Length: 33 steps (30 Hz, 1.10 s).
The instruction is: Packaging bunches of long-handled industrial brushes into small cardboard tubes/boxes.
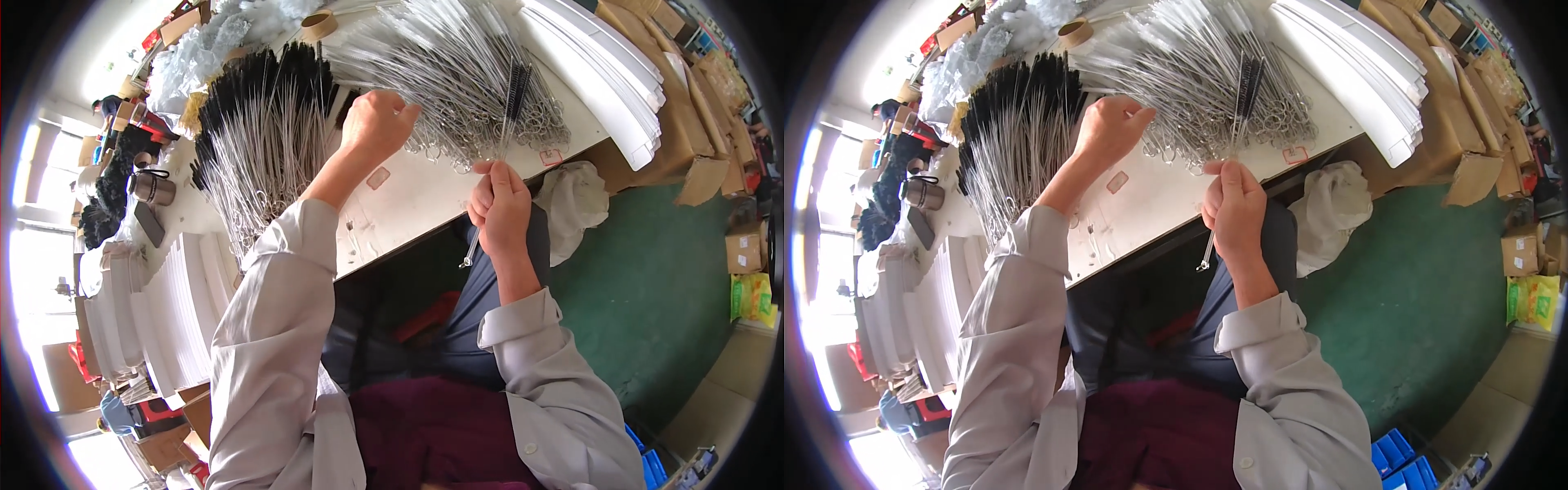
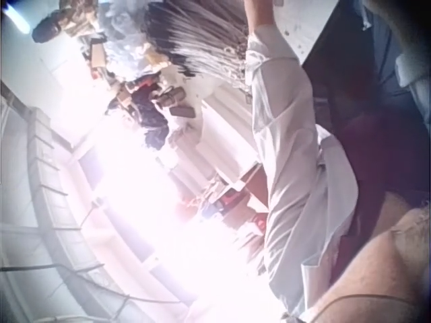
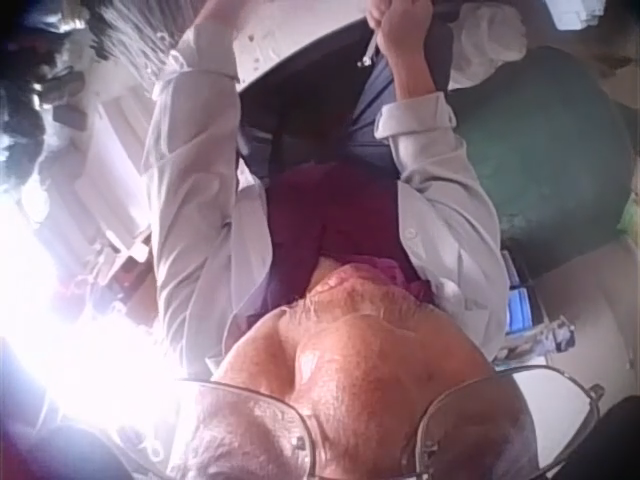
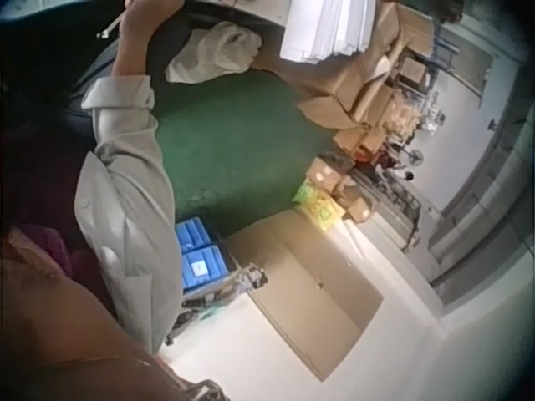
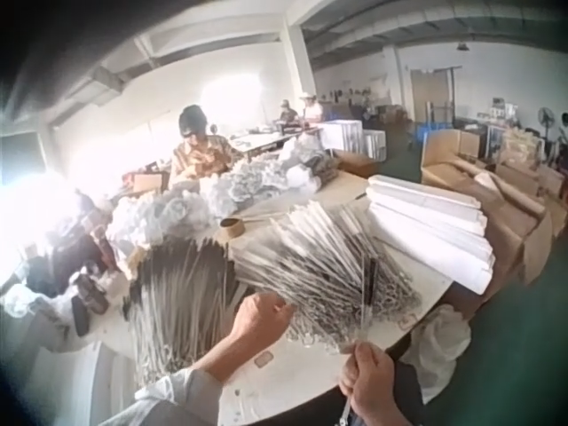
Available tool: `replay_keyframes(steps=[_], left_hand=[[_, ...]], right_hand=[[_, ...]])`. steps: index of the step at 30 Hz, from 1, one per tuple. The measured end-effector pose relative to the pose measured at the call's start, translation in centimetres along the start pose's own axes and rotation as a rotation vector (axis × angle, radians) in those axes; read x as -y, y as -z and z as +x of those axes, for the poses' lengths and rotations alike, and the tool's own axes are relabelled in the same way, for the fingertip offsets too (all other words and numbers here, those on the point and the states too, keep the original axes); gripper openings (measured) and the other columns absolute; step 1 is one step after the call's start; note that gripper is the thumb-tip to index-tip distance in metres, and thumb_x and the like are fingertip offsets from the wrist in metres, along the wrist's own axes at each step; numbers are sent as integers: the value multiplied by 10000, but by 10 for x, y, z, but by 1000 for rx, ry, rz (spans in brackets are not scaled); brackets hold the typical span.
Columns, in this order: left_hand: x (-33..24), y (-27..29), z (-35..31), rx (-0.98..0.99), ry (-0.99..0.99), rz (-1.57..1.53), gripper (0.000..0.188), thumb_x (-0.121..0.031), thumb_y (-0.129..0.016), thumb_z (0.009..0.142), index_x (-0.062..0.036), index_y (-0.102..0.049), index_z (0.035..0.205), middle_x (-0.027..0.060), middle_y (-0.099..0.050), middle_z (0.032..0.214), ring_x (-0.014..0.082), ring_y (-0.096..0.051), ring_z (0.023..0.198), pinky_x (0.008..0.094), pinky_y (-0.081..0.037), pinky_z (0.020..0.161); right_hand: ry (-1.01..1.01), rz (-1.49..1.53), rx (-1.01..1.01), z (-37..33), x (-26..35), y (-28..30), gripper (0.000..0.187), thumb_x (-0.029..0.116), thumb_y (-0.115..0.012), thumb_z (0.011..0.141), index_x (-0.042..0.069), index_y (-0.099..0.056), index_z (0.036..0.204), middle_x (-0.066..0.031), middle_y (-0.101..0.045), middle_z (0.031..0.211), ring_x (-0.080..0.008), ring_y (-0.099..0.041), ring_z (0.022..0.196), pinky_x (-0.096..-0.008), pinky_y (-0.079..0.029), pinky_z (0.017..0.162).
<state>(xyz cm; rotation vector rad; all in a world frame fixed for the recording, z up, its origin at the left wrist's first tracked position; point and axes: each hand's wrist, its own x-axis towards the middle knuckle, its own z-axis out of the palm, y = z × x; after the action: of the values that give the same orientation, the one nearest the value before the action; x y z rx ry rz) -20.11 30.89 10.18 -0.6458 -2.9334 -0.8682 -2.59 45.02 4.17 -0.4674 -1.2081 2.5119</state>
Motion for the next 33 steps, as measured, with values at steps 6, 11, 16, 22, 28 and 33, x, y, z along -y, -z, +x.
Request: replay_keyframes(steps=[6,11,16,22,28,33], left_hand=[[-1,-2,16,112,44,117,217,-220,-694,840,-16,-763,868,160,-740,797,279,-747,796,382,-579,761],[-12,23,4,68,-137,92,179,-185,-687,831,-27,-757,878,147,-742,820,241,-748,810,360,-578,754],[-32,53,-8,-59,-294,97,143,-152,-643,845,-31,-717,834,168,-736,870,351,-725,835,426,-575,802],[-19,82,-7,-224,-337,-65,124,-143,-699,845,-31,-731,886,144,-739,817,238,-742,770,350,-584,750],[-14,114,5,-191,-219,-246,147,-132,-694,906,6,-725,944,101,-752,835,142,-723,782,304,-593,745],[-14,143,7,-222,-218,-416,170,-107,-682,972,59,-702,1003,111,-745,899,146,-729,838,276,-614,753]], right_hand=[[2,12,52,0,0,1,341,272,-458,1125,6,-643,1019,76,-363,603,-26,-277,476,-237,-248,416],[-21,6,57,1,4,0,340,268,-466,1122,1,-646,1013,73,-382,614,-23,-300,476,-230,-253,420],[5,-64,40,1,7,-5,327,257,-477,1111,6,-640,979,58,-407,634,-32,-325,480,-226,-266,420],[5,-59,165,38,25,-49,293,181,-496,1068,-47,-597,914,-186,-698,979,-253,-714,806,-391,-621,744],[25,-55,258,113,16,-92,276,158,-518,1043,-83,-606,943,-192,-677,1021,-266,-707,967,-412,-607,885],[-32,-46,145,138,-2,-86,260,143,-520,1035,-105,-595,1014,-239,-641,1135,-341,-675,1083,-467,-589,992]])
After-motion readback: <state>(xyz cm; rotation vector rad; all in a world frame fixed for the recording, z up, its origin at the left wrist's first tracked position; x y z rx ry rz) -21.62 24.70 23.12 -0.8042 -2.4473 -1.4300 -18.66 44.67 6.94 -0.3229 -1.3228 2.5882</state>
